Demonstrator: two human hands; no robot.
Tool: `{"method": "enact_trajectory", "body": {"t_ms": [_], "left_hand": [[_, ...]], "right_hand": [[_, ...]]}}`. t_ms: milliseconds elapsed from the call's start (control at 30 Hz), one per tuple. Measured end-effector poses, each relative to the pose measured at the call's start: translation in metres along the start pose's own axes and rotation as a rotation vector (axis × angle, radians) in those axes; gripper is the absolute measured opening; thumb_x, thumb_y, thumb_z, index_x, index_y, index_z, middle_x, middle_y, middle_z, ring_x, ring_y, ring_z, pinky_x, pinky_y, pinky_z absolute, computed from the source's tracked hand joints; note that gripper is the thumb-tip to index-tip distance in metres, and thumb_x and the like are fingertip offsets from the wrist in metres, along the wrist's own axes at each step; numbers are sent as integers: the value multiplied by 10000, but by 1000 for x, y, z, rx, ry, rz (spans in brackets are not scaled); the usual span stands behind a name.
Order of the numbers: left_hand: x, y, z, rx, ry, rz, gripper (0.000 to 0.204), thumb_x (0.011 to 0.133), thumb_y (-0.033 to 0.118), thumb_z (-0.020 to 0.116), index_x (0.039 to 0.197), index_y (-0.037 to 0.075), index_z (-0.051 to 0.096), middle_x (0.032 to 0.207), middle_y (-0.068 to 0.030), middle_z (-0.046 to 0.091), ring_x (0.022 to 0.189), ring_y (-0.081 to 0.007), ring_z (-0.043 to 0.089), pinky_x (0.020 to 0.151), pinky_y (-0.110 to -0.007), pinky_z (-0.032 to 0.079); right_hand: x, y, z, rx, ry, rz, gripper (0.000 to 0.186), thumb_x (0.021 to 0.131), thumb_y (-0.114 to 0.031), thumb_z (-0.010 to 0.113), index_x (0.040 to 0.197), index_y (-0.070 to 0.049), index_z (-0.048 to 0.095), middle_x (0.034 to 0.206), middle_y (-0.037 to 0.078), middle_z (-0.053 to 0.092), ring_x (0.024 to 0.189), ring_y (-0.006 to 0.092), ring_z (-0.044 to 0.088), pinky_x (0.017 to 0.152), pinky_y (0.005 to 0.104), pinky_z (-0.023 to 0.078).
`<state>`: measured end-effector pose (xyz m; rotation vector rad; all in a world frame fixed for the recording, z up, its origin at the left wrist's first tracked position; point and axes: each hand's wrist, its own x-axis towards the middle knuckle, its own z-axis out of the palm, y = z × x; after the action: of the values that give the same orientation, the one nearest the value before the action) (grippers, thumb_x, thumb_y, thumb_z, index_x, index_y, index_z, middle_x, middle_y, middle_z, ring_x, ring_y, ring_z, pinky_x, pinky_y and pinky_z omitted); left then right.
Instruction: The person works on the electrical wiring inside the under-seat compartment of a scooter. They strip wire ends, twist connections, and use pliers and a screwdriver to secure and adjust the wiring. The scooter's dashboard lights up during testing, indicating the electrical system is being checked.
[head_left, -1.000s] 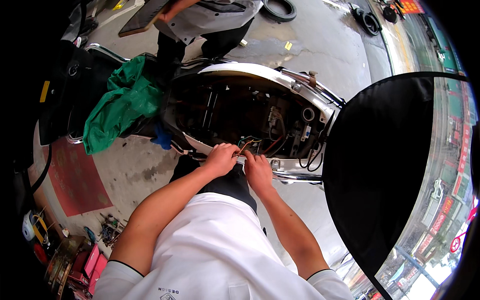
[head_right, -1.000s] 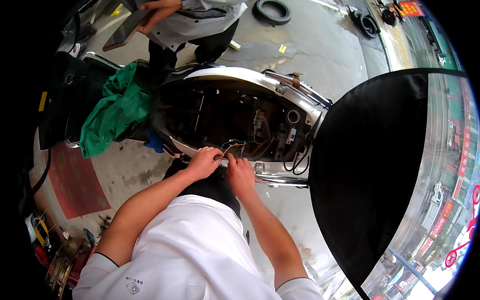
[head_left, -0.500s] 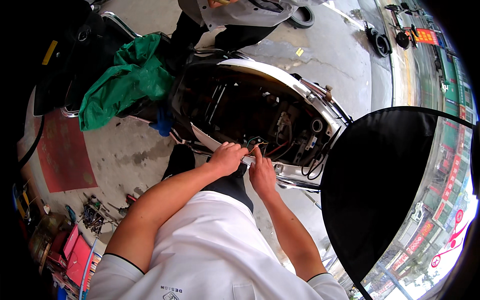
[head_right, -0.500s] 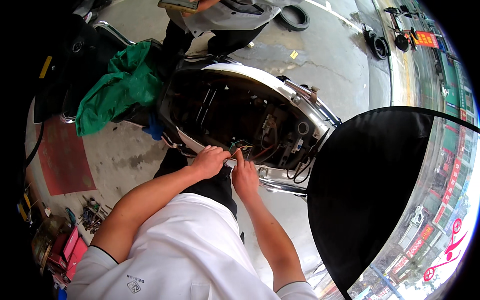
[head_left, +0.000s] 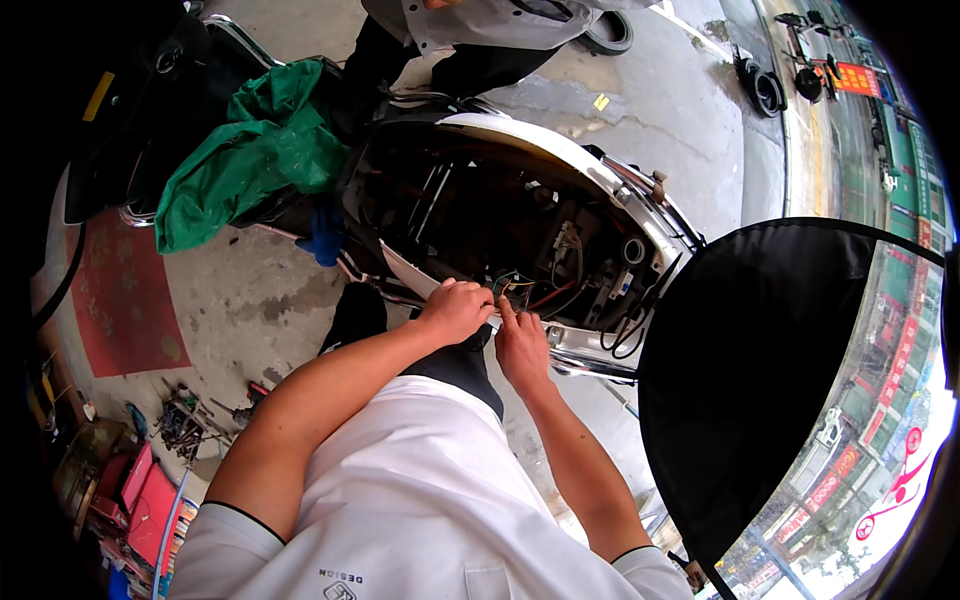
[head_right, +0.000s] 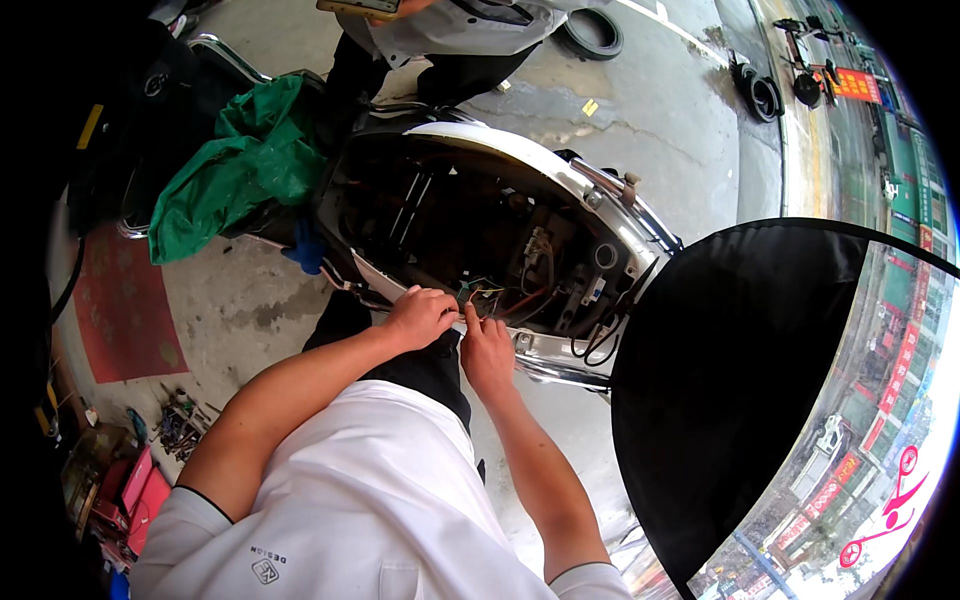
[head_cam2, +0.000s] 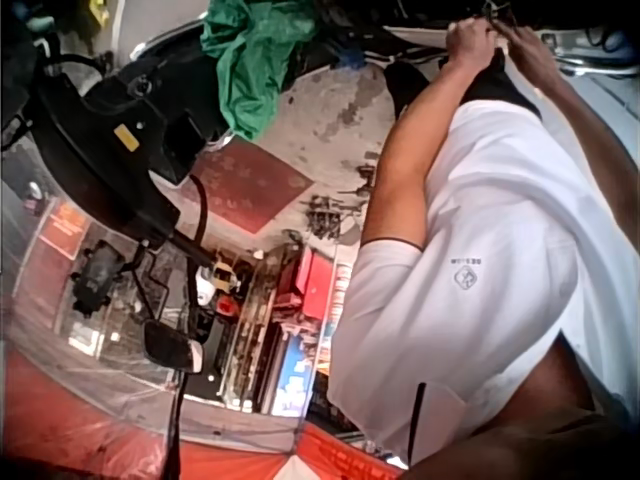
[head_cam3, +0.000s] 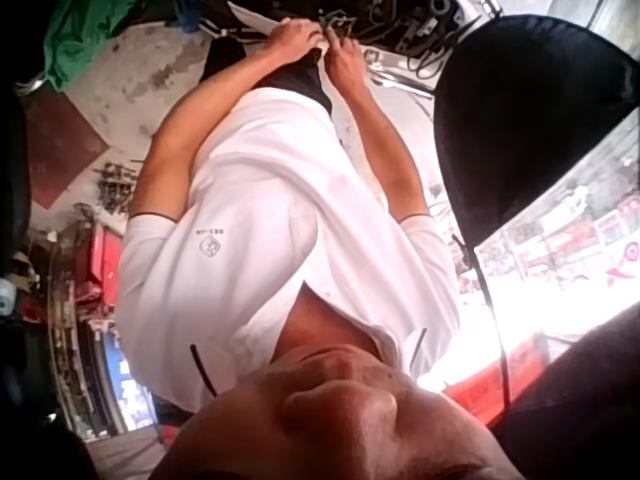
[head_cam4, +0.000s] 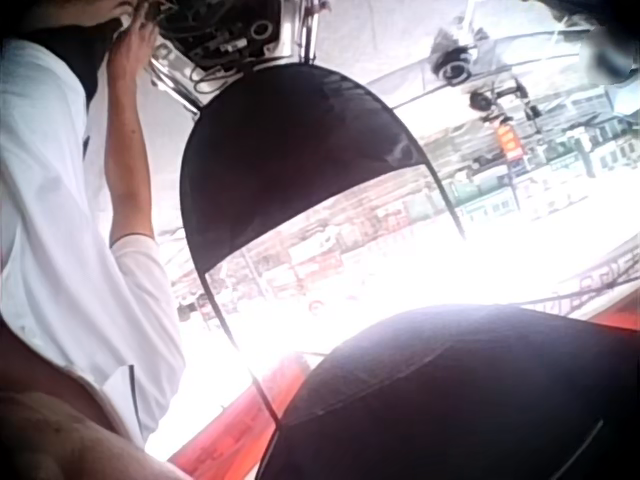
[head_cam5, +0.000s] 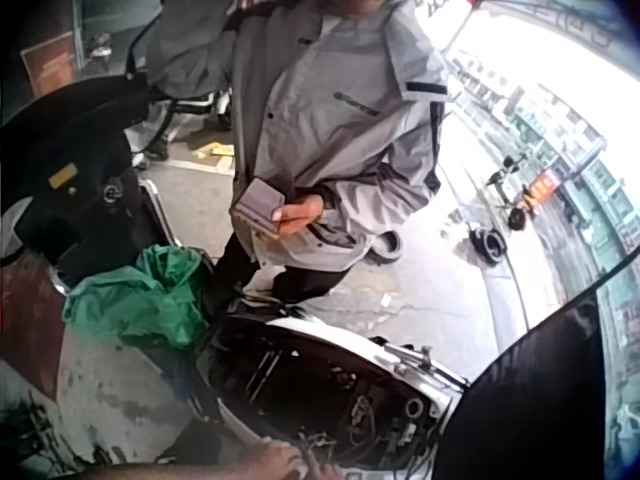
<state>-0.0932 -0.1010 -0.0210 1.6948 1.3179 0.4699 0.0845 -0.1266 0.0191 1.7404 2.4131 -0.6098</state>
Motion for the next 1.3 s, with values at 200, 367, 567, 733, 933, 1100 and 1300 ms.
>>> {"method": "enact_trajectory", "body": {"t_ms": [200, 367, 567, 733, 933, 1100, 1300], "left_hand": [[-31, -11, -31, -145, 151, -80, 154, 900, 212, 638, 934, 63, 661, 884, -130, 682, 864, -331, 655, 753, -432, 509], [-94, -83, -64, -351, 477, -551, 148, 907, 174, 651, 943, 33, 677, 802, -133, 696, 743, -286, 681, 688, -370, 522], [-130, -228, -62, 92, 322, -948, 168, 887, 207, 613, 938, 64, 685, 895, -173, 712, 900, -383, 677, 780, -485, 535], [-40, -296, -53, 16, 642, -1143, 303, 851, 191, 610, 1107, 30, 599, 1037, -251, 675, 974, -418, 660, 835, -524, 540], [-23, -370, -38, -174, 707, -954, 296, 802, 127, 621, 1075, 16, 591, 1095, -226, 637, 1033, -421, 622, 865, -486, 535], [-31, -333, -20, -33, 724, -650, 298, 776, 43, 591, 1072, 12, 617, 1065, -239, 631, 1008, -421, 619, 865, -482, 527], [-44, -374, -21, -55, 921, -648, 343, 783, -33, 565, 1109, 53, 628, 1135, -213, 611, 994, -423, 612, 834, -478, 520]], "right_hand": [[5, -9, -3, -41, 44, -47, 537, 832, -37, 611, 1364, -96, 576, 927, 116, 586, 905, 299, 560, 788, 406, 494], [0, -11, 4, -78, 78, -55, 547, 788, 4, 599, 1325, -99, 619, 947, 112, 584, 898, 304, 566, 798, 393, 494], [2, -10, 4, -151, 41, -129, 564, 807, 24, 597, 1364, -51, 562, 910, 143, 543, 850, 331, 528, 756, 424, 450], [2, -17, 5, -163, -13, -49, 595, 806, 65, 537, 1390, -45, 535, 904, 159, 536, 833, 353, 511, 766, 452, 421], [7, -18, 8, -193, -55, -69, 567, 845, 34, 503, 1412, 13, 495, 863, 143, 513, 808, 332, 493, 756, 432, 412], [1, -15, 8, -212, -82, -36, 551, 875, 0, 481, 1425, -5, 490, 881, 150, 498, 825, 331, 485, 763, 432, 410], [3, -19, 7, -201, -74, -72, 596, 828, 42, 500, 1423, 17, 483, 837, 143, 485, 783, 329, 468, 748, 432, 399]]}}
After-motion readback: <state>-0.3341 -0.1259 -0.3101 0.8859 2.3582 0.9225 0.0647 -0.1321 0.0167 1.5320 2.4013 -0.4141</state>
